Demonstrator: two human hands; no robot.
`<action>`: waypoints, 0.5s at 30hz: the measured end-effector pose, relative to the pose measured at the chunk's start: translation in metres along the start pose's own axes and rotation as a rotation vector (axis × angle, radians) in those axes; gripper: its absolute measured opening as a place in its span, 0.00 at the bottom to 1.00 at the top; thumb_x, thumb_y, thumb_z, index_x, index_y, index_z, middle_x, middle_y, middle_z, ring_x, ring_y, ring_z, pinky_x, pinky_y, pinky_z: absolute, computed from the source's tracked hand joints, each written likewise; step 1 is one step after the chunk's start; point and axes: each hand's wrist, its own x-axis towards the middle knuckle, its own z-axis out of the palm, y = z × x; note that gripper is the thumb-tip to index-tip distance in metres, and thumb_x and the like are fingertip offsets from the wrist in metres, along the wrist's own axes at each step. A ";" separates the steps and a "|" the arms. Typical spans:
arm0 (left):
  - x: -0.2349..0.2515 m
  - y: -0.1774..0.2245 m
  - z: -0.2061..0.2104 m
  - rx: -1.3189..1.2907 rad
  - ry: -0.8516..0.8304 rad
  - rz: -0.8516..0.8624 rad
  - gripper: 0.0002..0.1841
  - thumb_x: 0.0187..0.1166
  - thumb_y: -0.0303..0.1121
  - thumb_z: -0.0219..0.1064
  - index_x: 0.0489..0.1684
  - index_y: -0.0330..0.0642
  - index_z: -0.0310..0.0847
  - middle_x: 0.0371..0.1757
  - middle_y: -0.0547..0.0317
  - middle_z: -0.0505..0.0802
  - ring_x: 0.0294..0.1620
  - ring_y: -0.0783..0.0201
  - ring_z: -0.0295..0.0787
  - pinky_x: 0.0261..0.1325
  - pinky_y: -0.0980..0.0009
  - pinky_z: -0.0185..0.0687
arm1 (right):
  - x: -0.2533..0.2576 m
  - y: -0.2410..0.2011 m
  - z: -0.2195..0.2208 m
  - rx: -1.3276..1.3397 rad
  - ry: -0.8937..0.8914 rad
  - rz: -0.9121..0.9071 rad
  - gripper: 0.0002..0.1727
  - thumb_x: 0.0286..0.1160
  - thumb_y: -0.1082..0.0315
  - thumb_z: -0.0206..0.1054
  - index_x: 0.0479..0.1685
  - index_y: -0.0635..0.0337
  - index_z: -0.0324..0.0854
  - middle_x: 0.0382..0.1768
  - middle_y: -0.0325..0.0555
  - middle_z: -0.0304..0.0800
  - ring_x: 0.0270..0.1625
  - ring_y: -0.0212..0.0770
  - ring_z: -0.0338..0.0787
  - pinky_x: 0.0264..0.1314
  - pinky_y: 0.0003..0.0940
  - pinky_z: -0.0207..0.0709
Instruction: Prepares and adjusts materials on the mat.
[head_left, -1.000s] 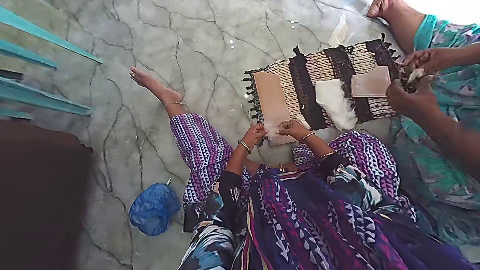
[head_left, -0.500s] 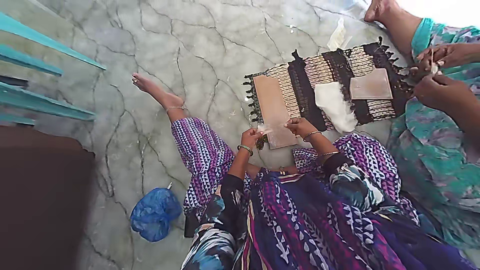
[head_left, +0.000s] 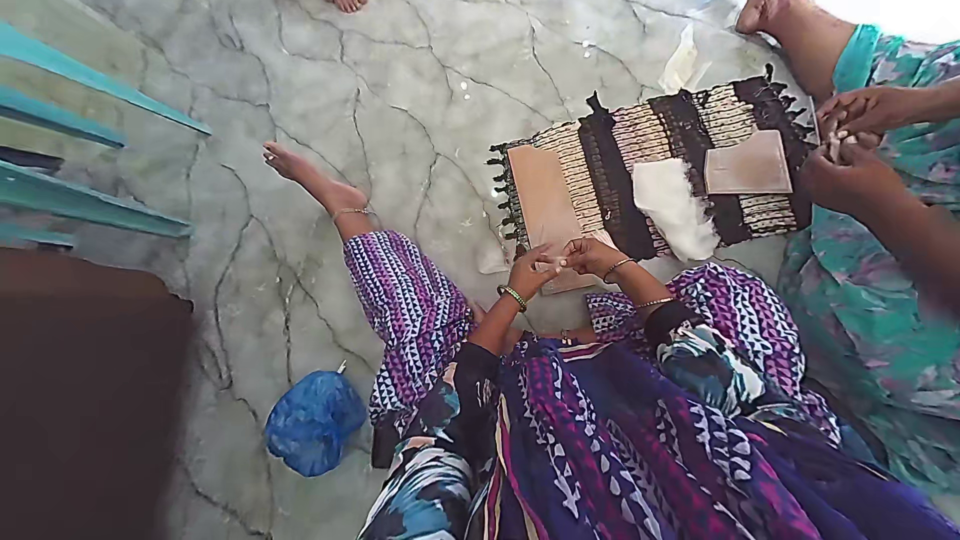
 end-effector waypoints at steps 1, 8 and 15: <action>0.001 0.003 0.005 -0.029 -0.035 -0.011 0.26 0.79 0.25 0.73 0.77 0.27 0.76 0.69 0.34 0.88 0.67 0.48 0.86 0.70 0.54 0.80 | -0.001 0.000 0.001 0.000 0.001 -0.003 0.06 0.77 0.81 0.65 0.42 0.62 0.75 0.18 0.32 0.76 0.17 0.22 0.67 0.23 0.18 0.62; 0.008 -0.007 0.014 -0.128 0.132 -0.137 0.12 0.80 0.24 0.72 0.54 0.23 0.86 0.50 0.39 0.93 0.50 0.58 0.88 0.62 0.60 0.81 | -0.003 -0.003 -0.001 -0.021 0.045 0.004 0.06 0.82 0.77 0.64 0.53 0.66 0.77 0.32 0.39 0.83 0.28 0.25 0.76 0.33 0.22 0.70; 0.004 -0.002 0.011 -0.158 0.150 -0.151 0.13 0.83 0.25 0.67 0.57 0.22 0.83 0.48 0.44 0.91 0.37 0.68 0.80 0.47 0.70 0.78 | -0.002 -0.007 0.003 -0.187 0.046 -0.077 0.10 0.78 0.77 0.67 0.53 0.71 0.80 0.32 0.39 0.82 0.29 0.26 0.76 0.36 0.24 0.72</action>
